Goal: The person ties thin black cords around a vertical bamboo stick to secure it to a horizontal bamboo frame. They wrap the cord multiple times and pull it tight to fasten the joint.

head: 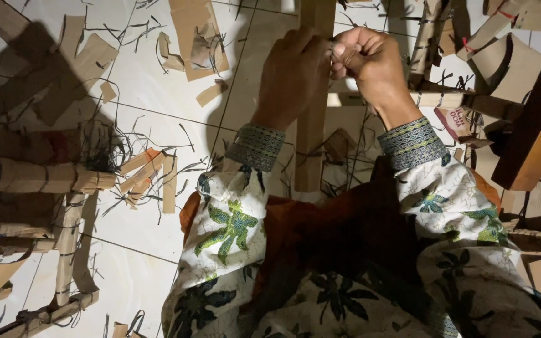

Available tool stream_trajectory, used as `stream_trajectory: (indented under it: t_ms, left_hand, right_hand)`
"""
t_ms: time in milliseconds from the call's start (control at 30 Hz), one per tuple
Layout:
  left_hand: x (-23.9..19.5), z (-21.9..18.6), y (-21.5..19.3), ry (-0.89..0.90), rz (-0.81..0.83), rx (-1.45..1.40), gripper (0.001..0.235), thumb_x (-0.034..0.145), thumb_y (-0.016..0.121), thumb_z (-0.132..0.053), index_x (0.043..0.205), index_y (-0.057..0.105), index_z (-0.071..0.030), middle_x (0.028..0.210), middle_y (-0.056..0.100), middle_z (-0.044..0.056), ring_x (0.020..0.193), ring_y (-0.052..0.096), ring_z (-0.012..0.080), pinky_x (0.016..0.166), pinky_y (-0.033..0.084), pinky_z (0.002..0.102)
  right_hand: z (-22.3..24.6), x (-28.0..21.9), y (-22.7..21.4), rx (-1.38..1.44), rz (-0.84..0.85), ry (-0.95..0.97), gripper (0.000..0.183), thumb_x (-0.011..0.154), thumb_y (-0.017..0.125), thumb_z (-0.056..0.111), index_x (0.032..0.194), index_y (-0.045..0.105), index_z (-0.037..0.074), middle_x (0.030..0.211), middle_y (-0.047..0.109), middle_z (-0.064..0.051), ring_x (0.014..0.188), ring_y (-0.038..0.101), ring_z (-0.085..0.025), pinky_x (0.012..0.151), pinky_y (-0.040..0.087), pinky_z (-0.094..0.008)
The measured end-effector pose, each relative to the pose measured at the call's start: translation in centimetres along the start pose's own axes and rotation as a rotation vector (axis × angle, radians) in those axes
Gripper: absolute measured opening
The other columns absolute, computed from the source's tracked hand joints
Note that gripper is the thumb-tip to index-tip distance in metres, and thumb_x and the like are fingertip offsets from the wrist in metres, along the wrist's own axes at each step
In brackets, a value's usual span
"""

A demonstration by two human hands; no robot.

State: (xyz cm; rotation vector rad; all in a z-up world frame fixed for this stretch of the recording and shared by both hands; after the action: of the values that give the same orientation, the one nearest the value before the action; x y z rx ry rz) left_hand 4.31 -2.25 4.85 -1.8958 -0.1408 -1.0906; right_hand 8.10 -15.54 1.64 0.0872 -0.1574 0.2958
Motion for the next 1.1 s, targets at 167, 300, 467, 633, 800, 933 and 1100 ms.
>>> stream_trajectory:
  t_ms: [167, 300, 467, 633, 800, 933, 1100]
  left_hand:
    - [0.1, -0.3, 0.1, 0.062, -0.031, 0.094, 0.01, 0.092, 0.069, -0.003, 0.101, 0.065, -0.005, 0.101, 0.063, 0.009, 0.087, 0.062, 0.0244, 0.071, 0.051, 0.038]
    - [0.1, -0.4, 0.3, 0.067, -0.025, 0.142, 0.014, 0.092, 0.068, -0.005, 0.105, 0.063, -0.007, 0.103, 0.06, 0.006, 0.086, 0.06, 0.0238, 0.072, 0.049, 0.038]
    - [-0.2, 0.0, 1.0, 0.023, 0.01, 0.123, 0.019, 0.094, 0.064, -0.003, 0.113, 0.062, -0.004, 0.114, 0.063, 0.011, 0.101, 0.063, 0.0281, 0.083, 0.052, 0.041]
    - [-0.1, 0.0, 0.4, -0.026, 0.035, 0.099, 0.021, 0.09, 0.061, 0.001, 0.11, 0.06, -0.007, 0.118, 0.061, 0.009, 0.1, 0.061, 0.0275, 0.081, 0.051, 0.041]
    - [-0.6, 1.1, -0.6, -0.077, 0.035, 0.012, 0.019, 0.096, 0.069, -0.005, 0.112, 0.06, -0.005, 0.126, 0.055, 0.01, 0.097, 0.062, 0.0306, 0.075, 0.046, 0.044]
    - [-0.2, 0.5, -1.9, -0.106, 0.022, -0.078, 0.019, 0.087, 0.056, 0.007, 0.089, 0.045, -0.009, 0.105, 0.051, 0.008, 0.076, 0.049, 0.0266, 0.069, 0.036, 0.039]
    - [-0.7, 2.1, -1.7, -0.179, -0.007, -0.204, 0.009, 0.095, 0.066, -0.007, 0.089, 0.061, -0.008, 0.111, 0.053, 0.004, 0.075, 0.062, 0.0184, 0.062, 0.046, 0.036]
  right_hand:
    - [-0.1, 0.0, -0.4, -0.019, 0.0, 0.021, 0.02, 0.11, 0.063, 0.002, 0.091, 0.064, 0.009, 0.081, 0.065, -0.003, 0.068, 0.061, -0.01, 0.064, 0.055, -0.022]
    - [-0.2, 0.0, -0.6, -0.053, -0.031, -0.048, 0.016, 0.11, 0.065, 0.002, 0.094, 0.064, 0.007, 0.082, 0.065, -0.006, 0.069, 0.063, -0.012, 0.064, 0.057, -0.024]
    - [-0.9, 0.2, -0.5, -0.046, -0.057, -0.081, 0.018, 0.108, 0.062, -0.001, 0.093, 0.063, 0.007, 0.081, 0.065, -0.006, 0.067, 0.061, -0.013, 0.062, 0.054, -0.026]
    - [-0.9, 0.2, -0.4, -0.016, -0.082, -0.088, 0.023, 0.108, 0.052, -0.008, 0.092, 0.061, 0.007, 0.077, 0.063, -0.008, 0.065, 0.058, -0.014, 0.057, 0.05, -0.026]
    - [-1.7, 0.2, -0.9, -0.195, -0.199, 0.039, 0.027, 0.098, 0.035, -0.007, 0.089, 0.052, 0.012, 0.079, 0.058, -0.004, 0.066, 0.058, -0.013, 0.052, 0.049, -0.026]
    - [-1.6, 0.0, -0.2, -0.264, -0.199, 0.025, 0.019, 0.112, 0.056, 0.021, 0.096, 0.052, 0.013, 0.084, 0.057, -0.001, 0.069, 0.057, -0.012, 0.057, 0.052, -0.026]
    - [-1.8, -0.1, -0.3, -0.133, -0.15, 0.014, 0.021, 0.108, 0.047, 0.0, 0.093, 0.05, 0.014, 0.078, 0.057, -0.002, 0.066, 0.06, -0.014, 0.057, 0.05, -0.026]
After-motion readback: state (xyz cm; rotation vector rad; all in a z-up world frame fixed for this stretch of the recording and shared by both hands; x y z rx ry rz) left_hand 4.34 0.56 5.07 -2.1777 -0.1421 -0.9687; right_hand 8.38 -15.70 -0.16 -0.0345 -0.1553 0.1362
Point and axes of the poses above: each hand's wrist, its own x-axis towards the middle knuckle, its own y-axis out of the palm, z = x × y, the point moved 7 cm from there along x, towards the middle knuckle
